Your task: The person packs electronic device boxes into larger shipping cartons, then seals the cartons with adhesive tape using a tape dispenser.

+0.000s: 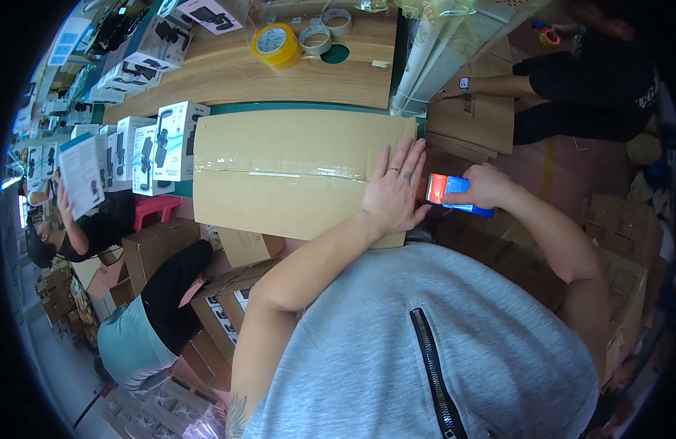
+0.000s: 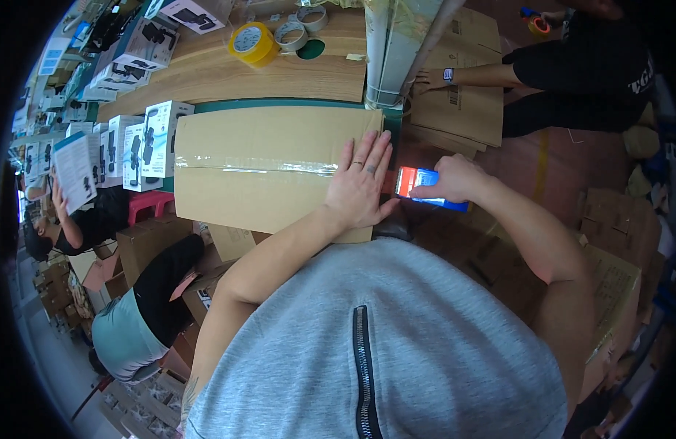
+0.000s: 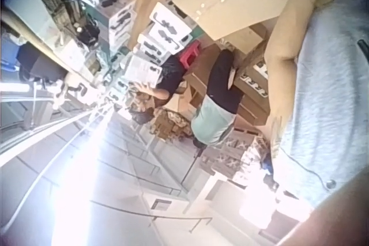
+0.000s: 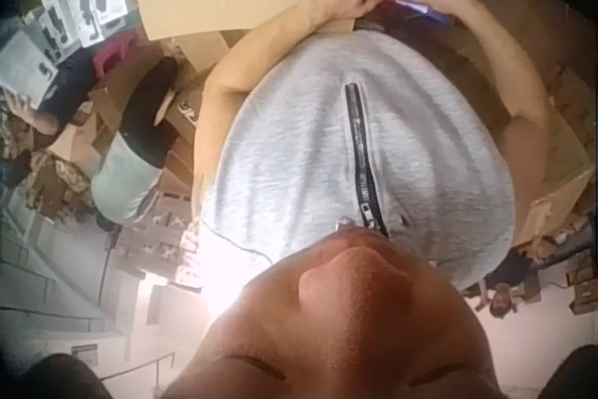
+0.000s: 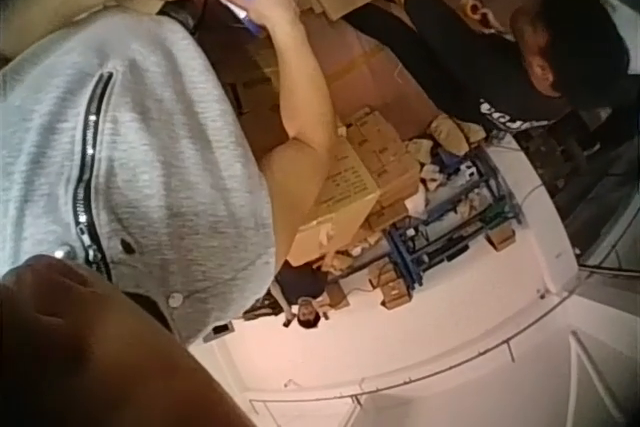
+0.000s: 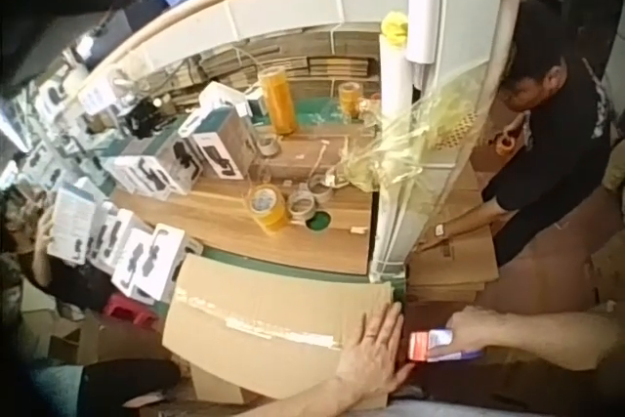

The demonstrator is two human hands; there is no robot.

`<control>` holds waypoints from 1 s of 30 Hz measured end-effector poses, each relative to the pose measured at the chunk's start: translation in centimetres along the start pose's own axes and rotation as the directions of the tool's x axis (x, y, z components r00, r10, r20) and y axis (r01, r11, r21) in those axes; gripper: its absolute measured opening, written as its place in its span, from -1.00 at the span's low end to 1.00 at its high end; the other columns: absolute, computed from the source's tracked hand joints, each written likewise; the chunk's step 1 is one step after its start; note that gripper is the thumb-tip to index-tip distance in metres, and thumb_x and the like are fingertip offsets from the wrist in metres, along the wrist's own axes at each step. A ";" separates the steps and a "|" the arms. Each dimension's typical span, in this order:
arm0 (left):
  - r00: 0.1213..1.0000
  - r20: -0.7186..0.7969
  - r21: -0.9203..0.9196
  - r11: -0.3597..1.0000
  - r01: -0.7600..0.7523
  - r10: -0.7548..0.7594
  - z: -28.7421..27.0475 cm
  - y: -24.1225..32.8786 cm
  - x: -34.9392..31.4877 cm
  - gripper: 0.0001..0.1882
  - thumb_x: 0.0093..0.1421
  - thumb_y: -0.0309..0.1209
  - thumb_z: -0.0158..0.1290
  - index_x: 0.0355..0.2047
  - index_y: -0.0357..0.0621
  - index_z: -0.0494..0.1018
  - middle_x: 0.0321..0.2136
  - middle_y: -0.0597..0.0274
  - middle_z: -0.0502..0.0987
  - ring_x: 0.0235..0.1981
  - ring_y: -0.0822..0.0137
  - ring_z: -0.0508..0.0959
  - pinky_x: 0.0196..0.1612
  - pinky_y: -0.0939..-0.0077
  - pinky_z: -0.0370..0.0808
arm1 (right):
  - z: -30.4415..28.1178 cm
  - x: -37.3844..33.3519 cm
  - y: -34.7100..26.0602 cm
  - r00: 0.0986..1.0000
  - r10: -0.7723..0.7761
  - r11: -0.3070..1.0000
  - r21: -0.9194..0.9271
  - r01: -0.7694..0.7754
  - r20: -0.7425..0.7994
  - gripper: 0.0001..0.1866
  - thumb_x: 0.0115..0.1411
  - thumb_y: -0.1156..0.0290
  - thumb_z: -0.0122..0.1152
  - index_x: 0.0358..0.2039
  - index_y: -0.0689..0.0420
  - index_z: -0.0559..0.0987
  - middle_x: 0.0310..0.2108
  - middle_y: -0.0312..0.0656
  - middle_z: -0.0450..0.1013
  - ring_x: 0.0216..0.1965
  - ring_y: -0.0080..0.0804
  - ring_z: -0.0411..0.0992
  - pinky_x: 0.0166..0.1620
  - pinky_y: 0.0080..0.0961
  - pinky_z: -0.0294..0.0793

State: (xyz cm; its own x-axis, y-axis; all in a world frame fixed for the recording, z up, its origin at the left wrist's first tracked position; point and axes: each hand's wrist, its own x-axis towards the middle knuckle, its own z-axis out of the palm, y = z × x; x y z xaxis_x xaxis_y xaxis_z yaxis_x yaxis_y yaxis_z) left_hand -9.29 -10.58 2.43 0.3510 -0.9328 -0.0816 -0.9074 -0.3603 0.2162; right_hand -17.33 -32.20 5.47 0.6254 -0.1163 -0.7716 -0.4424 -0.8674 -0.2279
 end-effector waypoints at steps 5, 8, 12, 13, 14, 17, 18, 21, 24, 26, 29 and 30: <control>0.994 0.106 0.053 0.998 -0.021 0.015 -0.6 -0.6 -0.1 -0.03 0.06 0.12 -0.02 0.32 -0.31 0.04 0.40 -0.04 -0.15 0.42 -0.03 -0.20 0.36 -0.13 -0.23 | 0.2 0.7 -3.3 0.998 0.003 0.980 -0.198 -0.016 -0.065 -0.17 -0.09 -0.40 0.20 -0.37 0.29 0.66 -0.34 0.14 0.56 -0.24 0.00 0.57 -0.15 -0.20 0.55; 0.994 0.003 0.011 0.994 -0.108 0.108 -0.7 -0.1 0.3 -0.14 0.06 0.09 -0.02 0.22 -0.32 0.24 0.37 0.05 0.01 0.41 -0.02 -0.15 0.33 -0.24 -0.17 | 3.8 4.6 -2.3 0.999 0.035 0.916 -0.399 -0.045 -0.032 -0.32 -0.04 -0.26 0.27 -0.24 0.17 0.67 -0.21 -0.02 0.58 -0.15 -0.12 0.57 -0.13 -0.26 0.56; 0.882 0.447 0.181 0.951 -0.249 0.146 -3.0 0.7 2.8 -0.36 0.17 0.09 -0.11 0.06 -0.11 0.49 0.27 0.21 0.25 0.41 0.01 -0.10 0.31 -0.37 -0.33 | 0.9 5.7 -2.5 0.989 0.133 0.865 -0.481 -0.144 -0.058 -0.40 -0.05 -0.16 0.34 -0.17 0.07 0.66 -0.12 -0.12 0.57 -0.09 -0.23 0.55 -0.07 -0.34 0.53; 0.785 0.606 0.283 0.886 -0.367 0.131 -3.6 1.8 2.9 -0.41 0.21 0.09 -0.15 0.04 -0.03 0.53 0.25 0.27 0.30 0.41 0.03 -0.11 0.29 -0.41 -0.40 | 0.4 4.9 -2.4 0.982 0.136 0.891 -0.418 -0.178 -0.128 -0.38 -0.06 -0.16 0.34 -0.16 0.10 0.65 -0.13 -0.10 0.57 -0.08 -0.22 0.54 -0.06 -0.34 0.52; 0.751 0.651 0.334 0.845 -0.417 0.113 -4.3 2.3 3.6 -0.43 0.24 0.11 -0.15 0.11 0.10 0.47 0.24 0.28 0.32 0.41 0.07 -0.07 0.29 -0.38 -0.46 | -0.9 4.0 -2.2 0.979 0.149 0.892 -0.408 -0.194 -0.138 -0.38 -0.06 -0.16 0.34 -0.16 0.10 0.65 -0.13 -0.10 0.57 -0.08 -0.22 0.54 -0.06 -0.34 0.52; 0.734 0.666 0.288 0.863 -0.416 0.131 -3.5 2.9 4.7 -0.49 0.23 0.04 -0.12 0.07 0.11 0.50 0.15 0.28 0.41 0.32 0.09 0.10 0.29 -0.30 -0.29 | -3.1 2.3 -0.5 0.901 0.365 0.928 0.018 -0.371 -0.233 -0.30 -0.11 -0.21 0.35 -0.18 0.18 0.64 -0.14 -0.02 0.56 -0.07 -0.17 0.53 -0.04 -0.31 0.50; 0.724 0.675 0.259 0.873 -0.413 0.142 -2.8 3.0 5.1 -0.52 0.23 0.01 -0.11 0.05 0.11 0.51 0.10 0.28 0.45 0.28 0.11 0.18 0.29 -0.26 -0.20 | -2.2 2.2 1.1 0.866 0.410 0.908 0.221 -0.357 -0.287 -0.24 -0.15 -0.26 0.36 -0.20 0.21 0.64 -0.19 0.00 0.56 -0.13 -0.12 0.54 -0.08 -0.28 0.50; 0.682 0.717 0.172 0.911 -0.374 0.144 -0.3 2.8 5.7 -0.60 0.22 -0.09 -0.06 -0.01 0.12 0.56 -0.03 0.27 0.58 0.15 0.14 0.44 0.29 -0.13 0.06 | 0.3 0.2 1.7 0.834 0.437 0.808 0.553 -0.201 -0.336 -0.28 -0.14 -0.22 0.40 -0.25 0.24 0.63 -0.38 -0.03 0.58 -0.35 -0.20 0.57 -0.22 -0.31 0.51; 0.866 0.099 -0.535 0.760 -0.368 0.490 0.9 -0.4 3.4 -0.64 0.19 -0.19 0.02 -0.10 -0.10 0.58 -0.16 0.21 0.62 -0.10 0.24 0.59 0.14 0.14 0.33 | 6.1 -2.1 2.5 0.561 0.345 0.614 0.633 0.472 -0.752 -0.60 0.02 0.17 0.46 -0.33 0.24 0.59 -0.50 -0.27 0.51 -0.47 -0.63 0.40 -0.36 -0.53 0.45; 0.953 0.152 -0.904 0.427 0.028 0.260 -1.0 -3.3 0.9 -0.63 0.24 -0.23 0.01 -0.11 -0.25 0.54 -0.13 0.16 0.59 -0.07 0.37 0.53 0.05 0.43 0.41 | 7.4 -4.8 0.2 0.456 0.338 0.668 0.551 0.500 -0.823 -0.50 -0.07 0.09 0.51 -0.30 0.24 0.59 -0.49 -0.21 0.52 -0.46 -0.56 0.44 -0.34 -0.52 0.45; 0.982 0.158 -0.987 -0.021 0.161 0.102 -4.3 -6.0 0.7 -0.50 0.34 -0.10 -0.06 0.07 -0.28 0.42 -0.12 0.15 0.56 -0.13 0.42 0.51 -0.02 0.51 0.42 | 8.9 -7.9 -3.3 0.363 0.303 0.746 0.457 0.485 -0.881 -0.43 -0.16 0.05 0.55 -0.32 0.25 0.57 -0.50 -0.15 0.51 -0.46 -0.47 0.47 -0.34 -0.50 0.45; 0.981 0.158 -0.987 -0.025 0.161 0.110 -4.4 -6.5 1.3 -0.50 0.34 -0.10 -0.06 0.07 -0.28 0.42 -0.12 0.15 0.56 -0.13 0.42 0.51 -0.02 0.51 0.42 | 9.3 -8.4 -4.5 0.335 0.256 0.771 0.400 0.496 -0.907 -0.40 -0.21 0.03 0.57 -0.32 0.25 0.56 -0.49 -0.12 0.50 -0.45 -0.42 0.49 -0.34 -0.49 0.45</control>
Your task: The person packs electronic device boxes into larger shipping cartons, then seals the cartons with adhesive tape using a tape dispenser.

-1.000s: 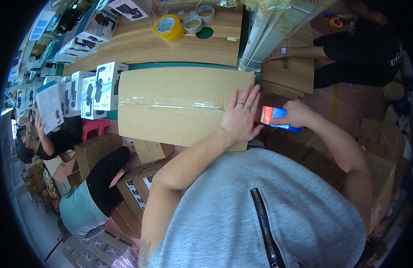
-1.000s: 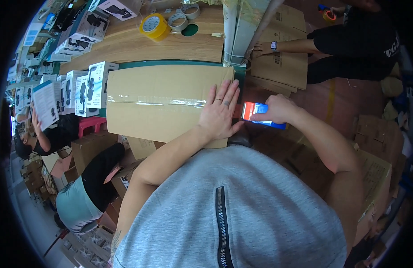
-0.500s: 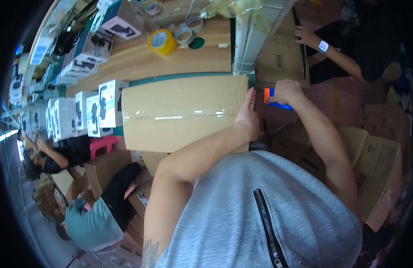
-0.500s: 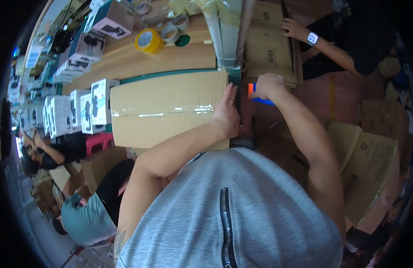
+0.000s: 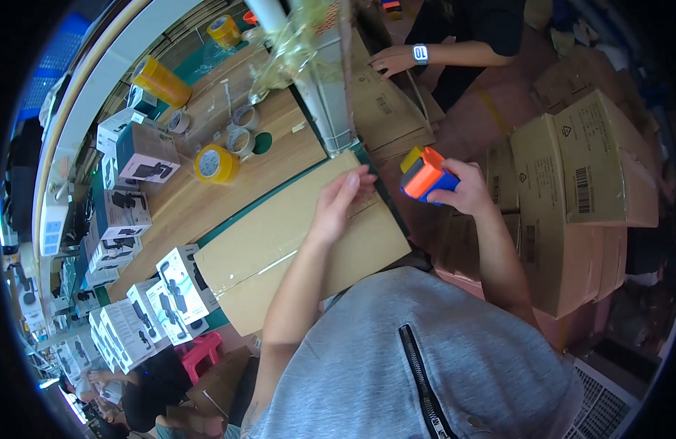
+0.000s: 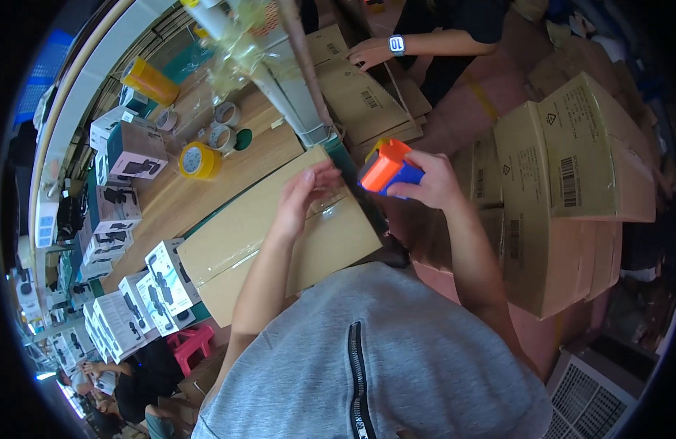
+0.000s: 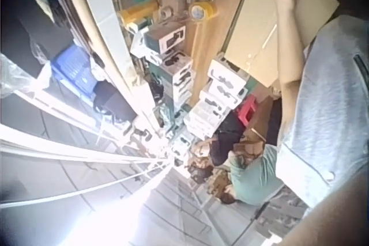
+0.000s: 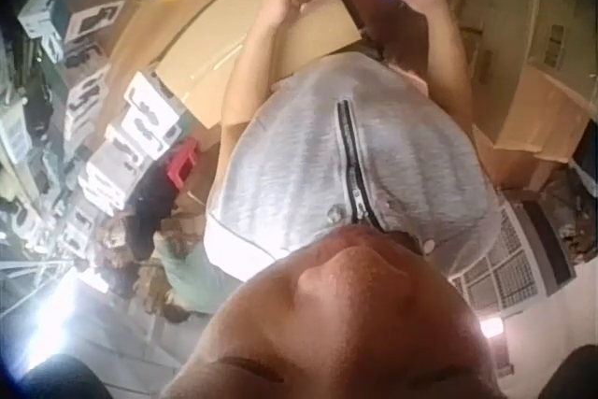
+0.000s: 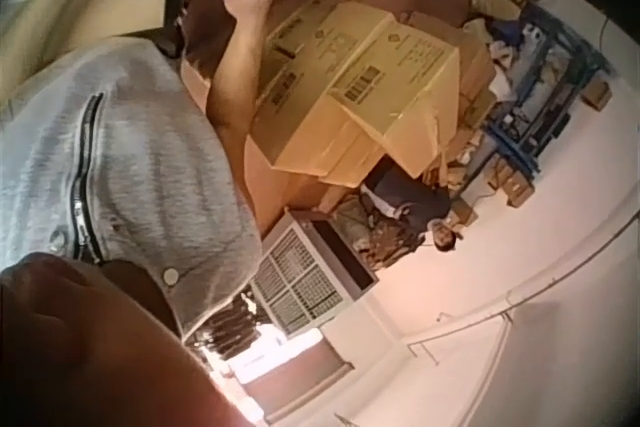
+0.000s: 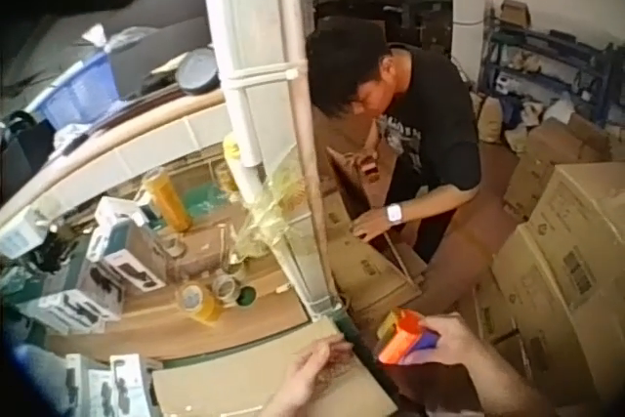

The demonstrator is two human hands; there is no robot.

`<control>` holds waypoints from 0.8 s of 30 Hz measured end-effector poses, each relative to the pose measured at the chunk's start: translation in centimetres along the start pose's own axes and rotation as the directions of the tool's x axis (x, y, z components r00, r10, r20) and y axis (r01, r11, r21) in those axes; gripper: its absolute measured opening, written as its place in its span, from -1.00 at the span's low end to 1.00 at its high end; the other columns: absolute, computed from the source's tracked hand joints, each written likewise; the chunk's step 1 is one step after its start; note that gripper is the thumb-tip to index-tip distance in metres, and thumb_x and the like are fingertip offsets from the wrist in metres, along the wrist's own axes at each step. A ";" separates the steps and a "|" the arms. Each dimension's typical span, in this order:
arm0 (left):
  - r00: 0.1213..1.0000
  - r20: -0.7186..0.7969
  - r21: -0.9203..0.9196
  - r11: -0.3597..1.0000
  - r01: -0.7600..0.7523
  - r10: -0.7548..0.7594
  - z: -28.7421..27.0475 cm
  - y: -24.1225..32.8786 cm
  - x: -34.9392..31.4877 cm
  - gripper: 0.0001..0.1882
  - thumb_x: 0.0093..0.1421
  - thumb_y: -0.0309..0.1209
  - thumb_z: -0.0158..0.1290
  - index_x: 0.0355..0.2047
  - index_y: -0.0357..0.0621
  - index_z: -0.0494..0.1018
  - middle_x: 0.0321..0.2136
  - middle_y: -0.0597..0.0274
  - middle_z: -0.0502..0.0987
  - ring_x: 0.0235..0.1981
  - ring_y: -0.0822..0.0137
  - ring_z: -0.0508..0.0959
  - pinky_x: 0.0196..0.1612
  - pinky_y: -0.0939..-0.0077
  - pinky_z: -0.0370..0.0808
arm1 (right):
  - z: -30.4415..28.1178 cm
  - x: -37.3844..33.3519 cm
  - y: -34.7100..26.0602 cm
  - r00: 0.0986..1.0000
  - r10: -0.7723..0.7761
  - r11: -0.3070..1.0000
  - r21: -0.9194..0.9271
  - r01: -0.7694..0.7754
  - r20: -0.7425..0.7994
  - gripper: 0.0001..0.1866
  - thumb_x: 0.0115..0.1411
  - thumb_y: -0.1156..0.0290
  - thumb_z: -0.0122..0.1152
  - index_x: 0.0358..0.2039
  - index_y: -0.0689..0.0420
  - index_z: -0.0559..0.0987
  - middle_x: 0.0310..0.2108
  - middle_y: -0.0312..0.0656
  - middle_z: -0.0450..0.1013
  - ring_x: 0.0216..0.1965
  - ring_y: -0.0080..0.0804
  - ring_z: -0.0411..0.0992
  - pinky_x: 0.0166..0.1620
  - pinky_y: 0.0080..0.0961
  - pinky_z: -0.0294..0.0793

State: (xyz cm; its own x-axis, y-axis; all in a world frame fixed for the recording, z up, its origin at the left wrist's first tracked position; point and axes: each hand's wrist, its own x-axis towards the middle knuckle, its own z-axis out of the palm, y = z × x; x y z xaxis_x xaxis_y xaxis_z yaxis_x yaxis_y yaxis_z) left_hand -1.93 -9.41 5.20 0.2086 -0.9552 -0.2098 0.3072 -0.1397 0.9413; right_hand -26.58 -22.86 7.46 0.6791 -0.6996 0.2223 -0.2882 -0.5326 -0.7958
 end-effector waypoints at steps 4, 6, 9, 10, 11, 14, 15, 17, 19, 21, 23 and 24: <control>0.930 0.366 -0.149 0.989 0.019 0.037 -1.7 0.8 1.4 -0.44 0.33 -0.07 -0.03 0.13 -0.28 0.36 -0.11 0.17 0.55 -0.14 0.46 0.49 -0.06 0.52 0.43 | 2.2 -2.1 -2.8 0.998 -0.061 0.984 -0.168 0.058 -0.011 -0.36 -0.27 0.00 0.59 -0.33 0.24 0.56 -0.48 -0.08 0.47 -0.46 -0.23 0.49 -0.34 -0.41 0.45; 0.909 0.416 -0.140 0.990 0.033 0.029 -0.9 0.2 0.9 -0.53 0.30 -0.14 0.05 0.03 -0.30 0.46 -0.21 0.21 0.58 -0.23 0.50 0.51 -0.13 0.55 0.46 | 3.6 -3.1 -3.7 1.000 0.001 0.978 -0.209 -0.004 -0.017 -0.36 -0.27 -0.03 0.57 -0.34 0.23 0.56 -0.46 -0.05 0.48 -0.43 -0.15 0.49 -0.32 -0.36 0.47; 0.950 0.311 -0.002 1.000 0.020 -0.019 -0.4 -2.2 0.5 -0.59 0.26 -0.14 0.11 -0.17 -0.30 0.56 -0.31 0.29 0.61 -0.37 0.50 0.52 -0.22 0.55 0.50 | 5.1 -4.5 -5.1 0.993 0.097 0.961 -0.253 -0.109 -0.063 -0.37 -0.24 -0.09 0.53 -0.34 0.19 0.57 -0.46 -0.01 0.51 -0.41 -0.04 0.52 -0.29 -0.28 0.50; 0.972 0.233 -0.051 0.998 0.042 -0.029 0.4 -1.9 0.2 -0.72 0.27 -0.26 0.12 -0.31 -0.28 0.60 -0.47 0.35 0.59 -0.50 0.56 0.48 -0.39 0.62 0.46 | 5.6 -5.0 -5.8 0.980 0.187 0.949 -0.243 -0.199 -0.069 -0.38 -0.21 -0.10 0.51 -0.33 0.18 0.58 -0.49 -0.01 0.51 -0.43 -0.04 0.53 -0.31 -0.25 0.50; 0.967 0.252 -0.048 0.998 0.049 -0.035 0.6 -2.0 0.4 -0.72 0.27 -0.26 0.12 -0.31 -0.28 0.60 -0.47 0.35 0.59 -0.50 0.56 0.48 -0.39 0.62 0.46 | 6.0 -5.1 -7.0 0.961 0.269 0.933 -0.229 -0.277 -0.067 -0.38 -0.19 -0.11 0.50 -0.33 0.17 0.59 -0.51 0.00 0.52 -0.44 -0.04 0.53 -0.33 -0.23 0.50; 0.992 0.115 0.289 0.954 -0.084 0.052 -0.2 -1.7 4.0 -0.75 0.26 -0.33 0.10 -0.42 -0.28 0.61 -0.59 0.32 0.56 -0.54 0.54 0.46 -0.43 0.59 0.40 | 5.7 -6.8 -11.3 0.851 0.501 0.816 -0.241 -0.526 -0.161 -0.40 -0.08 -0.21 0.36 -0.44 0.18 0.61 -0.57 -0.03 0.52 -0.50 -0.08 0.54 -0.38 -0.24 0.50; 0.994 0.049 0.232 0.967 -0.103 0.095 -0.9 -1.3 5.7 -0.75 0.25 -0.33 0.10 -0.45 -0.27 0.61 -0.62 0.33 0.55 -0.55 0.54 0.45 -0.45 0.58 0.38 | 5.6 -7.4 -12.1 0.731 0.660 0.686 -0.257 -0.681 -0.174 -0.37 -0.06 -0.24 0.32 -0.49 0.19 0.61 -0.58 -0.04 0.52 -0.51 -0.10 0.54 -0.39 -0.25 0.50; 1.000 0.005 0.283 0.959 0.027 -0.030 -4.8 -1.2 10.0 -0.72 0.25 -0.30 0.11 -0.47 -0.27 0.60 -0.64 0.33 0.54 -0.57 0.55 0.43 -0.45 0.58 0.38 | 4.9 -8.7 -12.7 0.697 0.709 0.662 -0.241 -0.710 -0.107 -0.40 -0.03 -0.19 0.33 -0.52 0.22 0.61 -0.62 -0.08 0.51 -0.55 -0.24 0.54 -0.44 -0.33 0.49; 0.999 -0.034 0.549 0.835 -0.018 0.043 -6.3 -1.4 11.9 -0.71 0.22 -0.21 0.11 -0.43 -0.19 0.63 -0.59 0.21 0.59 -0.53 0.39 0.55 -0.39 0.45 0.46 | 4.9 -10.2 -12.8 0.650 0.758 0.623 -0.236 -0.746 -0.055 -0.42 0.00 -0.14 0.34 -0.55 0.25 0.60 -0.66 -0.12 0.50 -0.59 -0.37 0.53 -0.48 -0.42 0.47; 0.987 -0.017 0.857 0.511 -0.066 0.157 -5.1 -0.7 13.0 -0.70 0.20 -0.12 0.09 -0.37 -0.06 0.65 -0.46 0.04 0.63 -0.38 0.11 0.63 -0.25 0.25 0.52 | 5.8 -11.5 -11.3 0.541 0.836 0.530 -0.119 -0.839 -0.088 -0.29 -0.06 -0.31 0.27 -0.59 0.25 0.60 -0.64 -0.04 0.49 -0.55 -0.14 0.53 -0.41 -0.29 0.49; 0.989 -0.034 0.884 0.466 -0.036 0.141 -4.9 -0.5 13.2 -0.70 0.20 -0.10 0.08 -0.35 -0.02 0.65 -0.42 0.01 0.62 -0.33 0.06 0.62 -0.20 0.22 0.52 | 6.7 -11.8 -10.7 0.558 0.827 0.552 -0.088 -0.829 -0.068 -0.32 -0.03 -0.29 0.25 -0.58 0.23 0.62 -0.63 -0.06 0.50 -0.54 -0.15 0.53 -0.39 -0.30 0.49; 0.990 -0.053 0.906 0.422 -0.008 0.131 -4.8 -0.3 13.4 -0.69 0.19 -0.07 0.07 -0.33 0.01 0.65 -0.38 -0.03 0.61 -0.29 0.01 0.61 -0.15 0.20 0.51 | 7.1 -11.5 -10.6 0.573 0.817 0.569 -0.074 -0.819 -0.058 -0.32 -0.02 -0.29 0.25 -0.56 0.22 0.62 -0.62 -0.06 0.51 -0.53 -0.14 0.54 -0.38 -0.29 0.49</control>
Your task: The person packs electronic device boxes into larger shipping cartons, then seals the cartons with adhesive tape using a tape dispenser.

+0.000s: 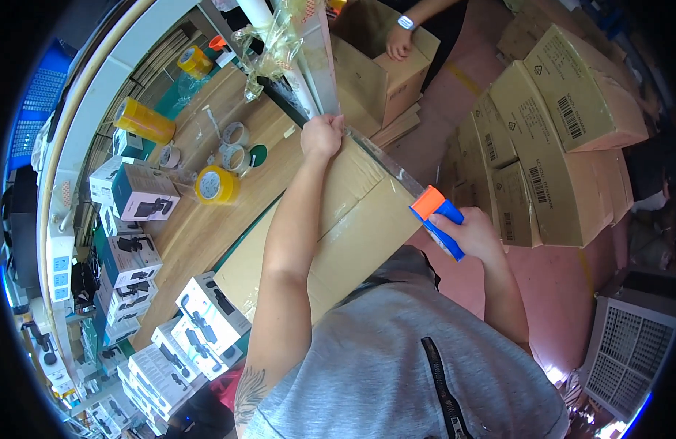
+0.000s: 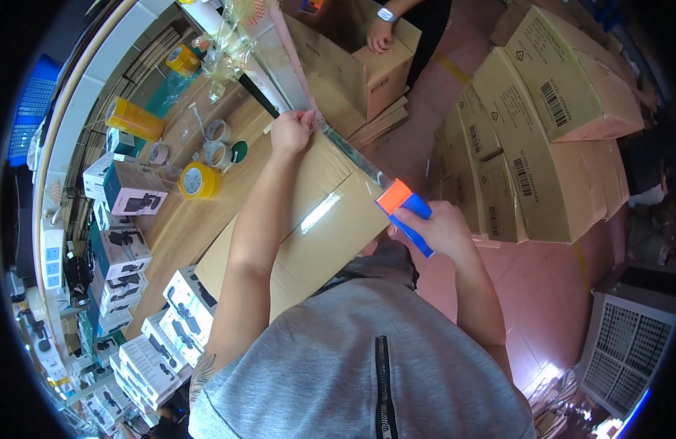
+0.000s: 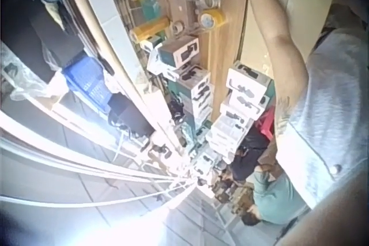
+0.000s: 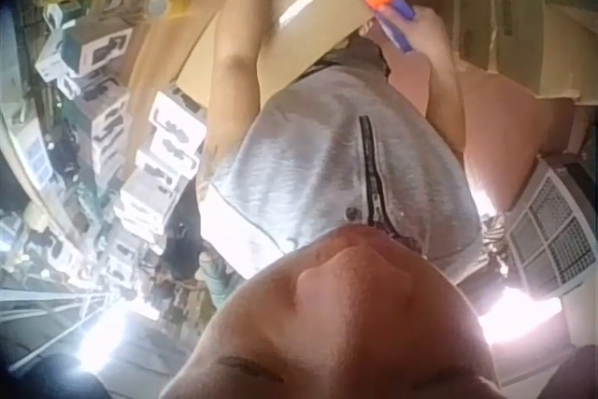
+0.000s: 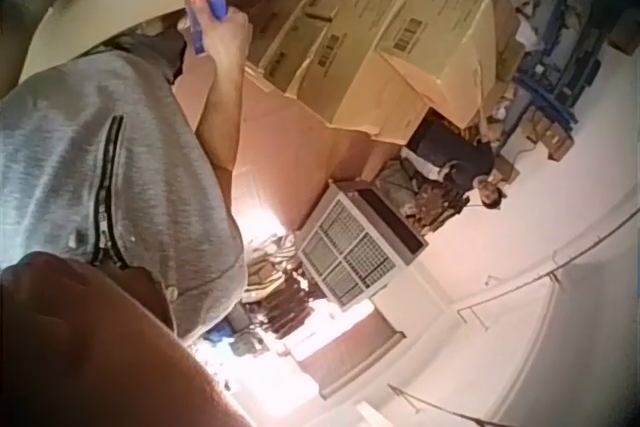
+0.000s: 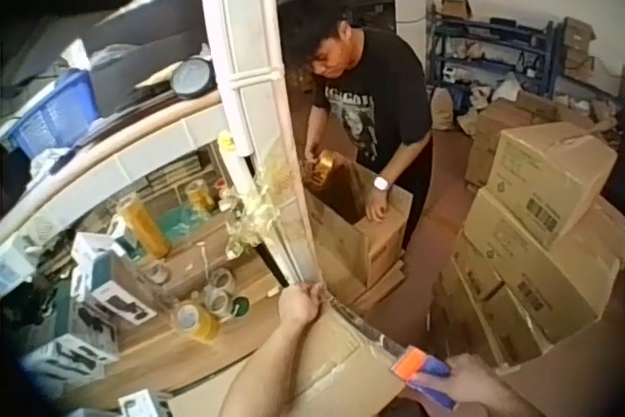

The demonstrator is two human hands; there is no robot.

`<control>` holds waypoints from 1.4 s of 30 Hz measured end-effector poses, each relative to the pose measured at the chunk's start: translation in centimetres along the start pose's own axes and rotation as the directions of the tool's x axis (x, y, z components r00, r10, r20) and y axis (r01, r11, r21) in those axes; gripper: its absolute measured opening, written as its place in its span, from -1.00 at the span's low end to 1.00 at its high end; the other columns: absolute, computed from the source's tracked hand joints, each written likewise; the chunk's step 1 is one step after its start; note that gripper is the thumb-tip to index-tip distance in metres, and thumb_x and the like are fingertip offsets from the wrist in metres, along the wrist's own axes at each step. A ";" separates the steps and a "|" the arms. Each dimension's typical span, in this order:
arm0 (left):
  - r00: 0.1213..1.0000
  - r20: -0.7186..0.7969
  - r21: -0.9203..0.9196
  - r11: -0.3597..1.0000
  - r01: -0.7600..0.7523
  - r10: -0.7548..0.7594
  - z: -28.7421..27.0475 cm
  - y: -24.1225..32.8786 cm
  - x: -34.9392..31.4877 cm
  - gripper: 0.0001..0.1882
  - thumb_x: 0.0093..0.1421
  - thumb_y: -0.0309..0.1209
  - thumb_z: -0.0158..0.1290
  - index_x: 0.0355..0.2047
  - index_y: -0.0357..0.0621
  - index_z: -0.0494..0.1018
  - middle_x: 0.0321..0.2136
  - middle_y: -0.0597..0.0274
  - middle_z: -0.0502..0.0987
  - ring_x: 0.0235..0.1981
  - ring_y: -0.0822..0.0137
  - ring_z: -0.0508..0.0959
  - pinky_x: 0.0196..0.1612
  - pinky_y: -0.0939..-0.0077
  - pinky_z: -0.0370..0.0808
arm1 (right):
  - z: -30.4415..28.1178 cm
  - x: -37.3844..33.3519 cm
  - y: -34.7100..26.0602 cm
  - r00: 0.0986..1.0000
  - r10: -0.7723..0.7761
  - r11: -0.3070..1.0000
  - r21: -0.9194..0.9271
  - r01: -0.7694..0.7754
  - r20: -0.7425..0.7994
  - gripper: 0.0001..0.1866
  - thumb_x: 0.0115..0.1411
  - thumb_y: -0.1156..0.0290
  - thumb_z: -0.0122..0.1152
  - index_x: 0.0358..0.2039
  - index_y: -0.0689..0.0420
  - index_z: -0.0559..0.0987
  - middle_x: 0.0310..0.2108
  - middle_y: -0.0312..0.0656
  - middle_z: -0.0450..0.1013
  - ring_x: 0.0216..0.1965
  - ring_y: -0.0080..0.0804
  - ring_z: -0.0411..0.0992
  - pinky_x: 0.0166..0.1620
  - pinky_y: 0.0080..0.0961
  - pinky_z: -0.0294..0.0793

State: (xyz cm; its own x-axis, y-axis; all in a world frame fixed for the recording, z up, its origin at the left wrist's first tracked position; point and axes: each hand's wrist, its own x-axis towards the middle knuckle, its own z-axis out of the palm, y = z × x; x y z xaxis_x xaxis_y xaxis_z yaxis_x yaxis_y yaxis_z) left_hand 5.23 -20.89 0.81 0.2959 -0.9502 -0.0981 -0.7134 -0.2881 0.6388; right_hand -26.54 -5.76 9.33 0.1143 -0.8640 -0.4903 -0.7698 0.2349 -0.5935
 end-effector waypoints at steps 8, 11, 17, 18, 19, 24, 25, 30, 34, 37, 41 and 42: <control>0.966 0.225 -0.112 0.981 0.155 -0.127 2.4 -3.4 1.8 -0.66 0.12 -0.17 0.12 -0.24 -0.15 0.63 -0.29 -0.06 0.63 -0.23 0.05 0.62 -0.09 0.25 0.49 | 0.1 0.7 0.4 1.000 0.008 1.000 -0.010 -0.008 0.003 -0.33 -0.01 -0.28 0.24 -0.49 0.22 0.66 -0.56 -0.03 0.54 -0.49 -0.15 0.56 -0.34 -0.31 0.51; 0.834 0.520 -0.348 0.845 0.405 -0.185 3.3 -4.8 3.1 -0.70 0.15 -0.26 0.11 -0.30 -0.29 0.58 -0.40 0.10 0.62 -0.37 0.25 0.63 -0.25 0.34 0.54 | 0.2 0.9 1.0 1.000 0.013 0.999 -0.031 -0.013 0.006 -0.37 0.05 -0.18 0.27 -0.52 0.28 0.62 -0.64 -0.09 0.51 -0.58 -0.35 0.53 -0.47 -0.41 0.48; 0.680 0.718 -0.379 0.736 0.561 -0.149 3.8 -5.3 3.7 -0.70 0.18 -0.29 0.13 -0.19 -0.26 0.55 -0.35 0.16 0.63 -0.40 0.29 0.63 -0.26 0.37 0.57 | -1.4 -0.8 0.2 0.999 0.034 0.989 0.145 -0.037 0.021 -0.31 -0.04 -0.30 0.26 -0.50 0.23 0.66 -0.63 -0.03 0.52 -0.52 -0.22 0.56 -0.38 -0.33 0.51; 0.705 0.688 -0.385 0.737 0.555 -0.171 4.0 -5.8 3.9 -0.70 0.17 -0.31 0.14 -0.20 -0.31 0.56 -0.35 0.13 0.62 -0.40 0.27 0.62 -0.27 0.34 0.55 | -1.6 -1.3 0.6 0.998 0.056 0.997 0.043 -0.058 0.038 -0.30 -0.05 -0.31 0.26 -0.51 0.23 0.65 -0.62 -0.03 0.52 -0.52 -0.21 0.56 -0.38 -0.33 0.51; 0.732 0.654 -0.394 0.738 0.548 -0.194 4.1 -6.0 4.1 -0.69 0.15 -0.33 0.14 -0.22 -0.35 0.58 -0.35 0.09 0.62 -0.41 0.25 0.61 -0.29 0.32 0.53 | -1.8 -1.5 1.1 0.996 0.074 0.996 -0.061 -0.071 0.055 -0.29 -0.06 -0.33 0.27 -0.52 0.24 0.65 -0.61 -0.02 0.52 -0.51 -0.20 0.56 -0.38 -0.33 0.51; 0.867 0.439 -0.232 0.902 0.365 -0.238 4.1 -9.4 6.0 -0.52 0.12 -0.27 0.13 -0.11 -0.52 0.49 -0.16 -0.12 0.58 -0.15 0.08 0.59 -0.15 0.23 0.50 | -0.4 -3.1 4.4 0.994 0.105 0.994 -0.047 -0.104 0.031 -0.19 -0.11 -0.41 0.23 -0.52 0.28 0.64 -0.58 0.04 0.52 -0.50 -0.11 0.56 -0.36 -0.28 0.52; 0.863 0.447 -0.227 0.903 0.364 -0.235 4.2 -9.2 5.7 -0.52 0.12 -0.27 0.13 -0.11 -0.52 0.49 -0.16 -0.12 0.58 -0.15 0.08 0.59 -0.15 0.23 0.50 | 0.0 -2.8 4.6 0.995 0.091 0.993 -0.075 -0.089 0.029 -0.16 -0.13 -0.44 0.22 -0.53 0.29 0.63 -0.57 0.06 0.52 -0.49 -0.08 0.55 -0.36 -0.26 0.52; 0.989 0.142 0.100 0.994 0.038 -0.052 2.4 -0.9 0.5 -0.52 0.20 -0.15 0.05 -0.18 -0.44 0.52 -0.18 -0.17 0.57 -0.06 -0.04 0.54 0.02 0.17 0.43 | 1.7 0.2 7.5 0.982 0.183 0.974 -0.143 -0.176 0.037 -0.14 -0.18 -0.46 0.24 -0.48 0.28 0.65 -0.53 0.07 0.53 -0.43 -0.06 0.56 -0.31 -0.25 0.53; 0.676 0.026 0.203 0.658 -0.725 0.737 1.0 0.3 -3.4 -0.51 0.29 -0.01 -0.12 -0.24 -0.16 0.61 -0.22 -0.02 0.61 -0.10 -0.04 0.56 0.19 0.15 0.31 | 4.4 3.5 7.2 0.936 0.301 0.687 -0.723 -0.078 0.185 -0.13 -0.20 -0.42 0.28 -0.26 0.24 0.64 -0.25 0.00 0.58 -0.17 -0.13 0.56 -0.13 -0.22 0.54; 0.728 0.523 0.440 0.591 -0.676 0.443 -0.4 3.7 -3.7 -0.37 0.31 0.13 -0.29 -0.20 -0.10 0.61 -0.13 -0.04 0.58 -0.02 0.04 0.54 0.30 0.06 0.15 | 6.0 4.5 13.5 0.918 0.307 0.641 -0.767 -0.005 0.251 -0.27 -0.14 -0.32 0.33 -0.20 0.10 0.65 -0.13 -0.09 0.57 -0.16 -0.13 0.56 -0.14 -0.18 0.52; 0.702 0.699 0.590 0.445 -0.673 0.135 1.4 7.4 -2.0 0.01 0.17 0.43 -0.63 -0.08 -0.11 0.58 0.08 -0.08 0.44 0.19 0.09 0.38 0.32 0.06 0.09 | 4.5 2.2 16.1 0.932 0.357 0.880 -0.356 -0.316 0.057 -0.15 -0.18 -0.42 0.25 -0.27 0.22 0.64 -0.30 0.03 0.58 -0.25 -0.11 0.58 -0.17 -0.23 0.53; 0.622 0.783 0.539 0.496 -0.681 0.004 1.1 7.8 -1.9 0.15 0.07 0.52 -0.71 -0.05 -0.19 0.55 0.09 -0.11 0.43 0.18 0.06 0.38 0.30 0.18 0.16 | 5.1 1.2 16.7 0.929 0.369 0.873 -0.342 -0.347 -0.002 -0.09 -0.20 -0.48 0.21 -0.38 0.31 0.64 -0.38 0.09 0.57 -0.31 -0.11 0.59 -0.23 -0.26 0.53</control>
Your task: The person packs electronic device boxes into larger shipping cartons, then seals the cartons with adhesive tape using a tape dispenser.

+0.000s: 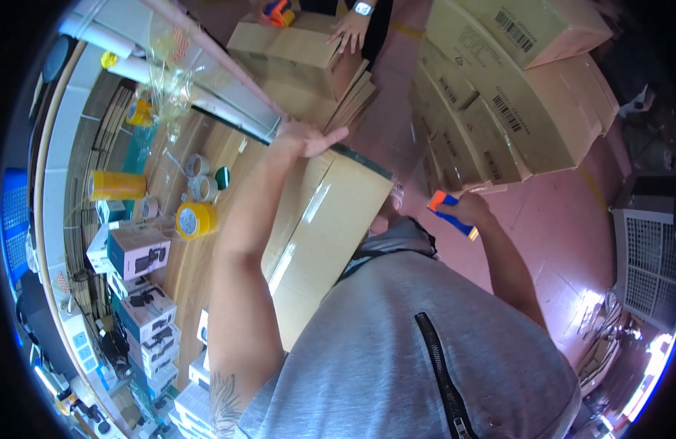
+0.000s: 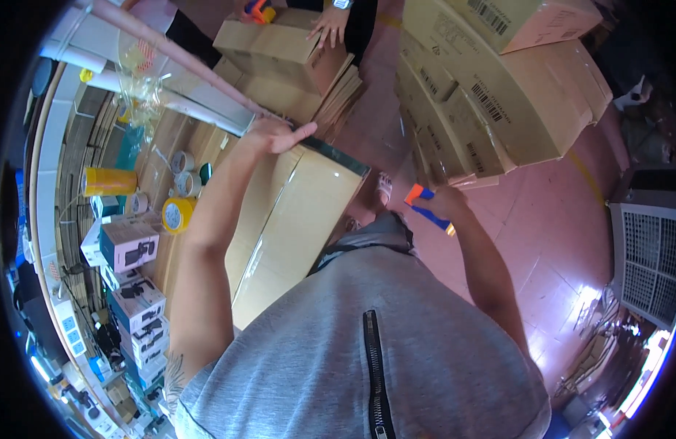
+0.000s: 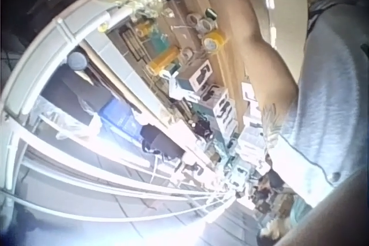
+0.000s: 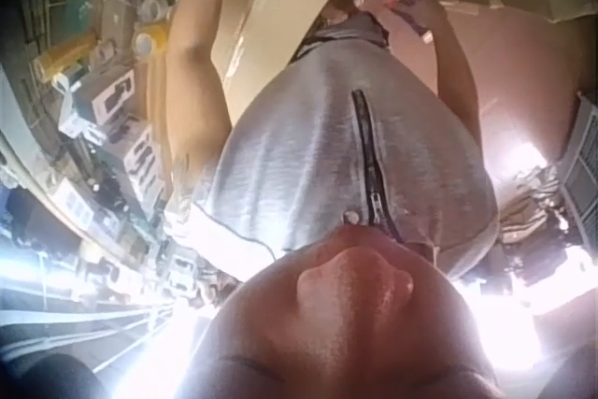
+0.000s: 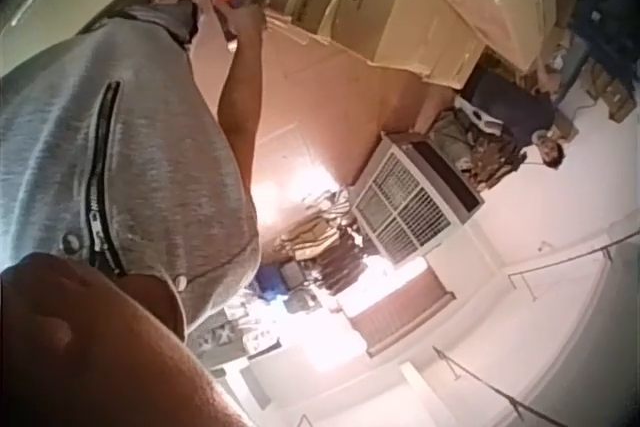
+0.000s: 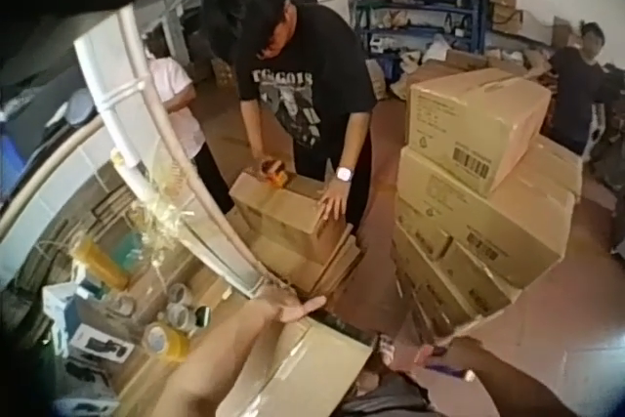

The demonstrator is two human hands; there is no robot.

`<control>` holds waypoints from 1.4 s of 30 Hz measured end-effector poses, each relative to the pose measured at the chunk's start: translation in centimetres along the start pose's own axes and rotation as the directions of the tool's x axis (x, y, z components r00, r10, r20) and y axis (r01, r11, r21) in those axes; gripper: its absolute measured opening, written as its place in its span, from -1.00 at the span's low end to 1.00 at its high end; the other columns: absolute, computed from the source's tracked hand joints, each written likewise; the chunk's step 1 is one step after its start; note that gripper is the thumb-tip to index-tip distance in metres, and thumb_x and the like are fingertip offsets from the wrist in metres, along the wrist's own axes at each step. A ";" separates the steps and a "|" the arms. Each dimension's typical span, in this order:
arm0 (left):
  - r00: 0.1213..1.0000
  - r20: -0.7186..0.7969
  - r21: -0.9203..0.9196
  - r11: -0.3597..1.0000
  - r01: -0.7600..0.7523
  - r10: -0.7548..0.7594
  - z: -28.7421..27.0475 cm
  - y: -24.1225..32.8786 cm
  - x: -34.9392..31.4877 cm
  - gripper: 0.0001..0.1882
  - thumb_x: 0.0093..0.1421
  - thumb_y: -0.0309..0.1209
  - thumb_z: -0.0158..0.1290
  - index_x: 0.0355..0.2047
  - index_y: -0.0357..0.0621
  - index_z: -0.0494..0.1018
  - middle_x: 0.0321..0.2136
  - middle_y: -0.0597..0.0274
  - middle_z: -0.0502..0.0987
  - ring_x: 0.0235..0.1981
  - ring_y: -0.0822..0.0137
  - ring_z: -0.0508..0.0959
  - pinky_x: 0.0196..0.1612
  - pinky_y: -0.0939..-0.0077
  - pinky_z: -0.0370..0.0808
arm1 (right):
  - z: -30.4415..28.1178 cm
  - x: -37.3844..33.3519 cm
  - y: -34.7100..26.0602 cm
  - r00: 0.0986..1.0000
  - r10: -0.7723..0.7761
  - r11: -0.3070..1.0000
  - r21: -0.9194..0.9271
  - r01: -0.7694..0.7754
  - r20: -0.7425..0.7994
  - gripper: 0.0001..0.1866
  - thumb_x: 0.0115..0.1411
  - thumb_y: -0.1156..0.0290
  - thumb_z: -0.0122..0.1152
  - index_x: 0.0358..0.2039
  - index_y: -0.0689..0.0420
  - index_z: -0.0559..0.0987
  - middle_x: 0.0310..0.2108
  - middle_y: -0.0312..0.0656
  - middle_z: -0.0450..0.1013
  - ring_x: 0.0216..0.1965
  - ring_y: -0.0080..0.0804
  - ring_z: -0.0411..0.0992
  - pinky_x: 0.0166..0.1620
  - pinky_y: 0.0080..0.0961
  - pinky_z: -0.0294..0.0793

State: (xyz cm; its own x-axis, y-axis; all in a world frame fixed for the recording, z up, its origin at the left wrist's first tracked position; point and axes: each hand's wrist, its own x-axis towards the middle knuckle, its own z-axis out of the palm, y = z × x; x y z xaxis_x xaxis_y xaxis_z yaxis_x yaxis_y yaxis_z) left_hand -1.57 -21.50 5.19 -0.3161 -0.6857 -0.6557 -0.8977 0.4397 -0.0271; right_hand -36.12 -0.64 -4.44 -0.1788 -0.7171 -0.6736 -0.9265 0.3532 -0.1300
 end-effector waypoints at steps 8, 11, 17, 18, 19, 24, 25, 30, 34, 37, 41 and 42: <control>0.889 0.190 0.166 0.879 -0.447 0.416 4.0 16.2 -2.1 -0.20 0.21 0.31 -0.32 0.01 -0.09 0.51 0.06 -0.03 0.47 0.11 0.12 0.46 0.13 0.25 0.39 | 7.1 -4.4 7.1 0.968 0.236 0.919 0.305 -0.252 0.089 -0.12 -0.15 -0.45 0.22 -0.51 0.35 0.63 -0.50 0.12 0.55 -0.43 -0.10 0.58 -0.32 -0.31 0.52; 0.897 0.337 0.496 0.756 -0.426 0.285 4.9 19.5 -0.9 -0.40 0.26 0.15 -0.20 0.06 0.03 0.50 0.02 0.11 0.52 0.01 0.02 0.53 0.06 -0.05 0.41 | 8.2 -5.2 8.2 0.963 0.247 0.913 0.308 -0.269 0.108 -0.14 -0.12 -0.42 0.22 -0.53 0.36 0.63 -0.53 0.12 0.54 -0.47 -0.10 0.57 -0.36 -0.33 0.51; 0.705 -0.501 -0.054 0.795 -0.605 0.502 8.1 16.8 -1.9 -0.46 0.20 -0.05 0.01 0.07 -0.14 0.43 0.05 0.01 0.46 0.12 -0.01 0.43 0.16 0.09 0.35 | 7.7 -3.3 7.7 0.975 0.222 0.894 0.394 -0.214 0.025 -0.17 -0.08 -0.38 0.24 -0.55 0.36 0.63 -0.54 0.08 0.54 -0.49 -0.12 0.57 -0.37 -0.32 0.50; 0.537 -0.757 -0.073 0.769 -0.635 0.372 8.1 15.4 -3.5 -0.48 0.16 -0.11 0.06 0.03 -0.19 0.44 0.03 -0.02 0.47 0.10 -0.02 0.44 0.15 0.07 0.36 | 7.3 -3.2 7.4 0.976 0.215 0.874 0.454 -0.172 -0.044 -0.20 -0.07 -0.35 0.25 -0.54 0.36 0.63 -0.54 0.05 0.55 -0.49 -0.14 0.57 -0.37 -0.32 0.50; 0.318 -0.927 -0.073 0.738 -0.671 0.197 8.4 13.8 -5.4 -0.51 0.13 -0.18 0.10 -0.01 -0.23 0.44 0.01 -0.04 0.47 0.08 -0.04 0.44 0.13 0.04 0.36 | 7.2 -3.1 6.9 0.970 0.216 0.848 0.514 -0.131 -0.108 -0.22 -0.05 -0.32 0.27 -0.53 0.35 0.63 -0.55 0.02 0.55 -0.50 -0.16 0.57 -0.37 -0.32 0.50; 0.175 -0.636 -0.746 0.657 0.109 -0.751 19.1 1.5 -17.6 -0.54 0.15 -0.38 0.04 0.06 -0.29 0.39 0.14 -0.18 0.34 0.18 -0.14 0.32 0.23 0.06 0.26 | 4.5 -3.0 4.0 0.959 0.157 0.667 0.742 0.073 -0.236 -0.32 0.04 -0.24 0.27 -0.43 0.30 0.64 -0.55 -0.09 0.55 -0.51 -0.33 0.54 -0.35 -0.38 0.49; 0.060 -0.496 -0.834 0.494 0.246 -0.866 23.1 -1.1 -20.6 -0.50 0.21 -0.30 -0.01 0.11 -0.32 0.34 0.17 -0.20 0.31 0.20 -0.16 0.30 0.23 0.08 0.26 | 3.8 -2.3 2.9 0.960 0.124 0.591 0.796 0.133 -0.252 -0.35 0.07 -0.20 0.27 -0.40 0.28 0.64 -0.54 -0.14 0.55 -0.50 -0.39 0.53 -0.35 -0.43 0.49; 0.052 -0.201 -0.912 0.206 0.354 -0.978 33.8 -3.3 -28.4 -0.20 0.24 0.03 -0.03 0.30 -0.27 0.07 0.30 -0.16 0.12 0.28 -0.11 0.22 0.31 0.19 0.12 | -0.2 0.2 -1.4 0.879 0.027 0.601 0.710 0.367 -0.476 -0.50 0.17 -0.03 0.26 -0.37 0.25 0.64 -0.47 -0.27 0.54 -0.47 -0.60 0.47 -0.35 -0.59 0.45; 0.082 0.089 -0.944 -0.057 0.326 -0.993 29.1 -2.1 -26.9 -0.05 0.10 0.11 0.07 0.34 -0.16 0.02 0.29 -0.13 0.16 0.27 -0.04 0.24 0.28 0.22 0.19 | -3.5 3.1 -3.5 0.742 -0.089 0.259 0.704 0.662 -0.665 -0.65 0.25 0.13 0.23 -0.30 0.23 0.60 -0.46 -0.38 0.49 -0.47 -0.67 0.39 -0.35 -0.65 0.42; 0.058 0.033 -0.944 -0.012 0.331 -0.998 26.7 0.1 -23.4 0.00 0.07 0.18 0.06 0.36 -0.10 -0.03 0.27 -0.21 0.15 0.27 -0.10 0.23 0.27 0.19 0.22 | -7.0 3.3 -6.1 0.483 -0.227 0.291 0.414 0.862 -0.846 -0.70 0.24 0.21 0.25 -0.26 0.24 0.58 -0.47 -0.38 0.50 -0.47 -0.66 0.39 -0.34 -0.64 0.42; 0.093 0.064 -0.941 -0.029 0.338 -0.994 21.2 3.3 -18.7 0.02 0.06 0.21 0.05 0.36 -0.13 -0.05 0.27 -0.25 0.13 0.18 -0.17 0.34 0.16 0.08 0.35 | -11.3 0.6 -8.4 0.275 -0.368 0.213 0.207 0.955 -0.888 -0.57 0.14 0.12 0.35 -0.22 0.26 0.55 -0.41 -0.28 0.53 -0.41 -0.58 0.47 -0.29 -0.59 0.47; 0.095 0.064 -0.943 -0.029 0.332 -0.993 20.2 3.4 -18.2 0.02 0.06 0.21 0.05 0.35 -0.16 -0.03 0.27 -0.26 0.12 0.17 -0.19 0.34 0.16 0.07 0.35 | -11.8 -0.4 -9.0 0.271 -0.373 0.204 0.207 0.957 -0.887 -0.57 0.14 0.12 0.35 -0.22 0.26 0.55 -0.41 -0.28 0.53 -0.41 -0.58 0.47 -0.29 -0.59 0.47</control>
State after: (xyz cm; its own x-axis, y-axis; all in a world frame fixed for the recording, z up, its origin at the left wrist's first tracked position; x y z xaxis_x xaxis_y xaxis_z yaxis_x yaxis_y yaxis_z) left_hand 7.38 4.20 1.76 0.8812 -0.4652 -0.0838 -0.3686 -0.7872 0.4944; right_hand -31.57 -10.65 5.54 0.0028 -0.8594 0.5113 -0.2921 -0.4897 -0.8215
